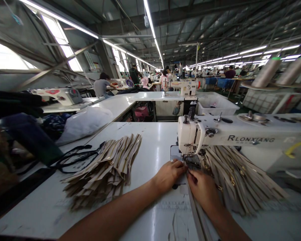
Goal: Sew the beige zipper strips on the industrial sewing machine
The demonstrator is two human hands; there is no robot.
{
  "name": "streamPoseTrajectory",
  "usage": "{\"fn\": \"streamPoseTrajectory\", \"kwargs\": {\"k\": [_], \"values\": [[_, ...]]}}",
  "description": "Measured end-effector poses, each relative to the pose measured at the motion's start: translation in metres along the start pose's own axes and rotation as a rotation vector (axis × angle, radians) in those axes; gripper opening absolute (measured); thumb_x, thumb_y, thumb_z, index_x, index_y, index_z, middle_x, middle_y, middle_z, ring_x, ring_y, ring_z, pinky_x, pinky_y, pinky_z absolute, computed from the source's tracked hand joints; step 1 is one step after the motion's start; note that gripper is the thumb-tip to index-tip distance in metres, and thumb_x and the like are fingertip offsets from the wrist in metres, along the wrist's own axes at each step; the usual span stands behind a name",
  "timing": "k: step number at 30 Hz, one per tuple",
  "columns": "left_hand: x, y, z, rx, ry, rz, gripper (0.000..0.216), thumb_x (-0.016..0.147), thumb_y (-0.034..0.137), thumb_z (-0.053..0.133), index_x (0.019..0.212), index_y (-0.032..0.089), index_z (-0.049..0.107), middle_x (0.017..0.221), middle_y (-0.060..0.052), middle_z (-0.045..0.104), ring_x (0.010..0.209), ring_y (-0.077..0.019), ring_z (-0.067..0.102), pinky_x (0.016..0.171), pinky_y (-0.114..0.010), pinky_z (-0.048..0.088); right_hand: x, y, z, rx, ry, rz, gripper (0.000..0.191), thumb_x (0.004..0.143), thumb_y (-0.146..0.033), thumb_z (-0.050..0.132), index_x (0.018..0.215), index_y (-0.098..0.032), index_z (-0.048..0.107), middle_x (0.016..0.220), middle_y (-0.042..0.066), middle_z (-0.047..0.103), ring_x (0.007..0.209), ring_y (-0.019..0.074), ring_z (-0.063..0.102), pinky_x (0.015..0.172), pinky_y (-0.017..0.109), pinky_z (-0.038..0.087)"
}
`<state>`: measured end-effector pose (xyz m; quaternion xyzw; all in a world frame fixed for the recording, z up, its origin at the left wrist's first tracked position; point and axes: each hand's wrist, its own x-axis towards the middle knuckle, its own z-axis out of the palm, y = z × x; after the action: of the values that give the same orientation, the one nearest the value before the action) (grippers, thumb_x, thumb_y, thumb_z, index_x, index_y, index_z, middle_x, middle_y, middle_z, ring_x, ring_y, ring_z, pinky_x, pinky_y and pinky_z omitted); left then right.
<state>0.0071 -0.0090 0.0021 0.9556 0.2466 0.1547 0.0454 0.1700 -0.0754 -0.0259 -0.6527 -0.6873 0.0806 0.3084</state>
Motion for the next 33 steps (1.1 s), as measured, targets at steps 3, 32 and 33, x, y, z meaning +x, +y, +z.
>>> {"fn": "streamPoseTrajectory", "kwargs": {"k": [3, 32, 33], "values": [[0.002, -0.001, 0.0, -0.043, 0.014, -0.001, 0.025, 0.096, 0.018, 0.051, 0.117, 0.017, 0.064, 0.102, -0.008, 0.063, 0.095, -0.0209, 0.056, 0.083, -0.03, 0.052, 0.0, 0.0, 0.0, -0.016, 0.012, -0.005, 0.028, 0.09, -0.019, 0.048, 0.1, -0.016, 0.073, 0.092, 0.008, 0.075, 0.079, 0.0211, 0.07, 0.073, 0.03, 0.052], [0.012, -0.018, 0.009, -0.243, 0.035, -0.052, 0.022, 0.096, 0.02, 0.052, 0.107, 0.018, 0.071, 0.104, -0.007, 0.062, 0.101, -0.0203, 0.055, 0.09, -0.032, 0.05, 0.003, -0.01, 0.001, -0.321, -0.061, -0.042, 0.029, 0.093, -0.017, 0.044, 0.108, -0.019, 0.069, 0.099, 0.007, 0.072, 0.085, 0.0187, 0.069, 0.07, 0.025, 0.05], [0.012, -0.018, 0.009, -0.245, 0.047, -0.045, 0.022, 0.096, 0.02, 0.052, 0.106, 0.017, 0.071, 0.103, -0.008, 0.062, 0.1, -0.0206, 0.056, 0.089, -0.032, 0.05, 0.003, -0.01, 0.001, -0.327, -0.062, -0.043, 0.029, 0.093, -0.017, 0.044, 0.107, -0.019, 0.07, 0.098, 0.007, 0.072, 0.084, 0.0185, 0.069, 0.069, 0.025, 0.05]]}}
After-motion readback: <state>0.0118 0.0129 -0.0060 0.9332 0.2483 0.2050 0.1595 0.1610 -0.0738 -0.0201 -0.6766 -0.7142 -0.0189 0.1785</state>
